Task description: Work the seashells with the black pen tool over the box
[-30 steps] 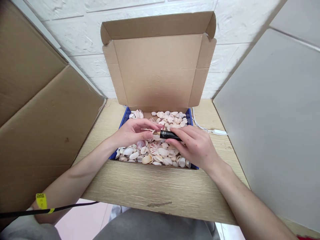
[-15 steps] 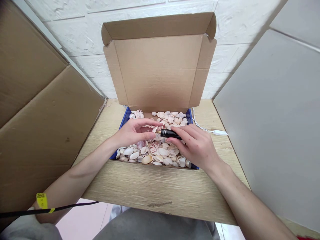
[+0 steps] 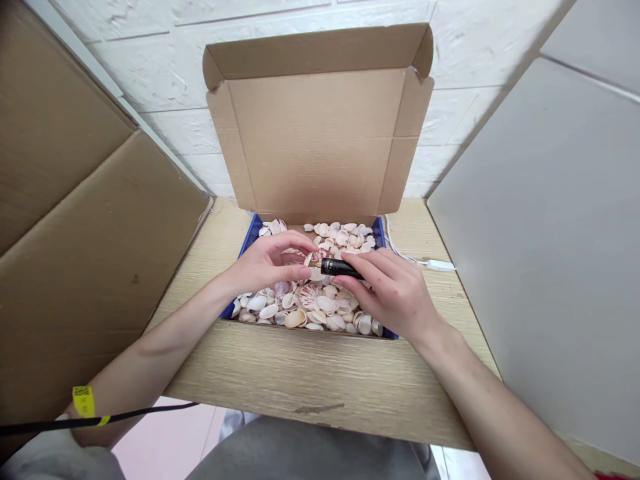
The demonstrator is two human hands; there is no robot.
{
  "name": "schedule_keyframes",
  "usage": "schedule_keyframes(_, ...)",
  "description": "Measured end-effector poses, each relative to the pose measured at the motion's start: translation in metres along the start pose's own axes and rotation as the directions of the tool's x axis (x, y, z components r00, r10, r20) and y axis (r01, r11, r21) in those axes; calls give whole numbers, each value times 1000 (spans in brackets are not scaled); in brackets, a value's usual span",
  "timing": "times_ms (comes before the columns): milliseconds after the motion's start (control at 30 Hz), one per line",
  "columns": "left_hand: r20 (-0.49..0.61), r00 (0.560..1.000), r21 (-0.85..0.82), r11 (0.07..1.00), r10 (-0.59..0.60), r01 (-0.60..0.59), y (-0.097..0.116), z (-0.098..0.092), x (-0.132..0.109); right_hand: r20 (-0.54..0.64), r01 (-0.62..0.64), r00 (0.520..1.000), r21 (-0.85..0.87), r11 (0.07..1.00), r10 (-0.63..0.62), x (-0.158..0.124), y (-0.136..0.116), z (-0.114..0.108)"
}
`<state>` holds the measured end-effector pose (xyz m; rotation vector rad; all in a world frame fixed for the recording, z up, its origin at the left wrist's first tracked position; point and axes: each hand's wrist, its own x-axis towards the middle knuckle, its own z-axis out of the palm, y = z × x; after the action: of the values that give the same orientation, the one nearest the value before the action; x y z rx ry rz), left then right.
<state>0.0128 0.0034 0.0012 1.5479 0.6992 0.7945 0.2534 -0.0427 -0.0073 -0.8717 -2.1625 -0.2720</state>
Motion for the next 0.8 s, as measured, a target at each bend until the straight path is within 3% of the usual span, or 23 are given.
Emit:
schedule_keyframes(500, -43, 997, -40, 997, -66, 64, 4, 1, -2, -16, -9, 1000, -11, 1000, 8, 0, -1, 1)
schedule_keyframes(667, -136, 991, -23, 1000, -7, 4, 3, -2, 0, -73, -88, 994, -55, 995, 84, 0, 1, 0)
schedule_keyframes(800, -145, 989, -7, 1000, 24, -26, 3, -4, 0, -102, -130, 987, -85, 988, 121, 0, 4, -1)
